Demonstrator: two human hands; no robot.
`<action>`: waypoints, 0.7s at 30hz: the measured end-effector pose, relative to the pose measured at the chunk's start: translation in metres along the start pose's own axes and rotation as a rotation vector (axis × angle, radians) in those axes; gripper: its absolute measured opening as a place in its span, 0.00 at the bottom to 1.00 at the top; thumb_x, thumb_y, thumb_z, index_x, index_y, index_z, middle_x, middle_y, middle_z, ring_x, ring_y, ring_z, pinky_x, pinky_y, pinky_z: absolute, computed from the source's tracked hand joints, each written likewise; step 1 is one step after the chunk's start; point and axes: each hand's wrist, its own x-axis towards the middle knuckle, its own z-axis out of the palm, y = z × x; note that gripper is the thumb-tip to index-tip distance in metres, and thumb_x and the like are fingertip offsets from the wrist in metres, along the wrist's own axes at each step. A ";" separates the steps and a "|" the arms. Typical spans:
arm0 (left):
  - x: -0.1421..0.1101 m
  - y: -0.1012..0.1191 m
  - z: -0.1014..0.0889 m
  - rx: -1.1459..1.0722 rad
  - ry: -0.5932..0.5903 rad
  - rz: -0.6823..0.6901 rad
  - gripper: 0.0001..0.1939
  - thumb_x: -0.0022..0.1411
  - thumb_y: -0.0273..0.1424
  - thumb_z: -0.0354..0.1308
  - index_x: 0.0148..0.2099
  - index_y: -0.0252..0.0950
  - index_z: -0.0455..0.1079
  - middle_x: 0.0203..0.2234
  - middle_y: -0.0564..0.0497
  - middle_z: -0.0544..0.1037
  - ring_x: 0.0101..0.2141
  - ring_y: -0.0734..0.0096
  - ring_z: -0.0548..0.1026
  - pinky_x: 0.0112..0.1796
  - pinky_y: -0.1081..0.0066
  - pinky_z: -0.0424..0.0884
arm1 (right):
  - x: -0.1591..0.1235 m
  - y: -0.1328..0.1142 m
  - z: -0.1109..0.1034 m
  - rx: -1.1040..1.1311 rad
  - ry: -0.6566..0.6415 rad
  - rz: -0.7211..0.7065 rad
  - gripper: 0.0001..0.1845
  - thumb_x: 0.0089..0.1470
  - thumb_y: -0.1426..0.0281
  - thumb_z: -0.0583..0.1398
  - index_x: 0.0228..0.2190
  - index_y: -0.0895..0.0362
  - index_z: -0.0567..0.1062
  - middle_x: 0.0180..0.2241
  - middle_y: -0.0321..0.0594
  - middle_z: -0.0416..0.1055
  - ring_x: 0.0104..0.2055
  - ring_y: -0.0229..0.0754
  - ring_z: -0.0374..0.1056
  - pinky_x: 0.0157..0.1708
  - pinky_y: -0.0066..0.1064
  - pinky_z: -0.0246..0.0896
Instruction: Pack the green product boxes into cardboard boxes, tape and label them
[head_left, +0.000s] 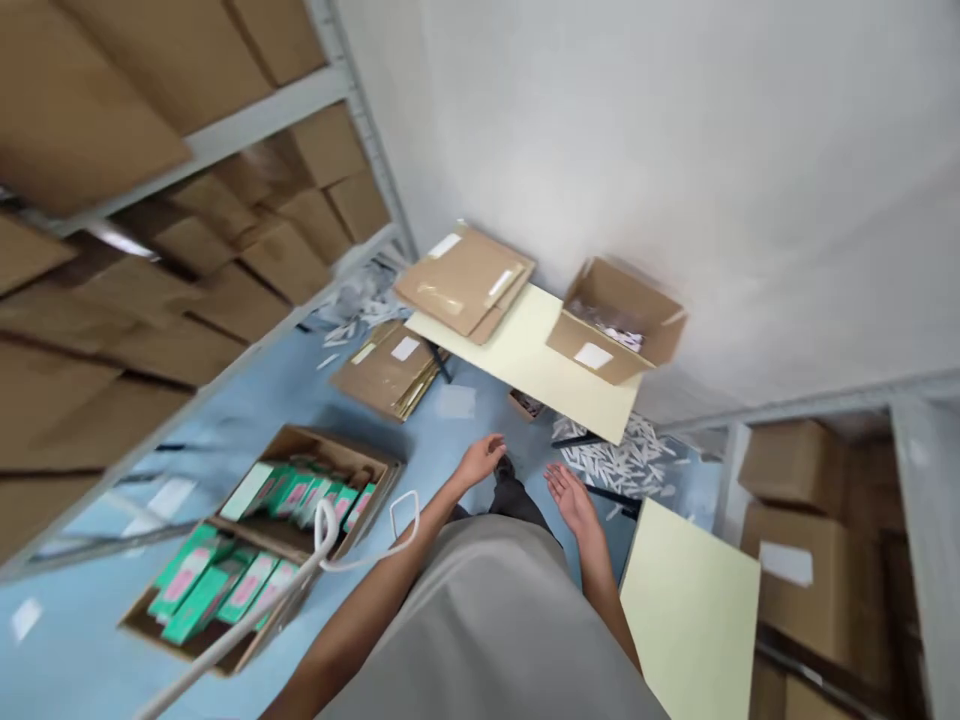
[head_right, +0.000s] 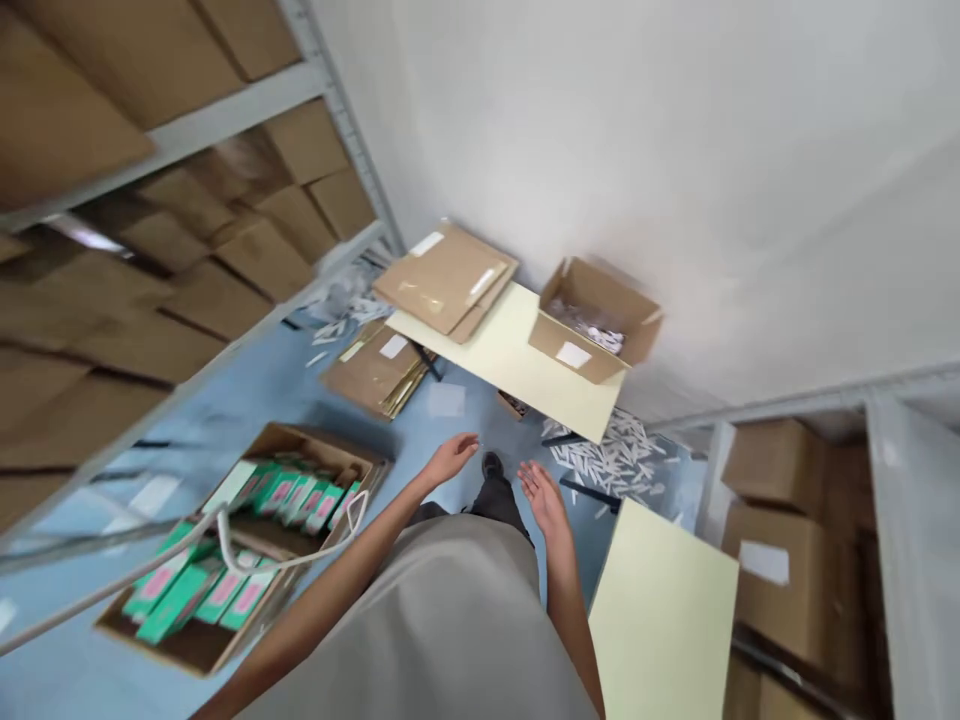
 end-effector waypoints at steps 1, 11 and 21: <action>0.002 -0.005 -0.012 -0.032 0.072 -0.036 0.22 0.68 0.33 0.58 0.60 0.32 0.79 0.58 0.37 0.85 0.58 0.53 0.83 0.63 0.55 0.77 | 0.015 -0.010 0.014 -0.043 -0.046 0.034 0.17 0.54 0.58 0.71 0.45 0.46 0.82 0.55 0.43 0.84 0.61 0.52 0.79 0.66 0.48 0.72; -0.077 -0.110 -0.073 -0.479 0.712 -0.424 0.17 0.68 0.36 0.62 0.55 0.34 0.80 0.46 0.41 0.88 0.50 0.55 0.85 0.59 0.56 0.79 | 0.118 -0.038 0.155 -0.555 -0.416 0.449 0.12 0.58 0.65 0.70 0.45 0.48 0.83 0.54 0.41 0.85 0.59 0.47 0.80 0.61 0.40 0.75; -0.176 -0.218 -0.146 -0.831 0.964 -0.458 0.21 0.71 0.39 0.64 0.60 0.32 0.78 0.54 0.37 0.86 0.57 0.54 0.83 0.62 0.56 0.76 | 0.085 0.087 0.343 -0.808 -0.644 0.579 0.10 0.62 0.67 0.70 0.46 0.50 0.83 0.54 0.43 0.85 0.59 0.47 0.80 0.63 0.41 0.73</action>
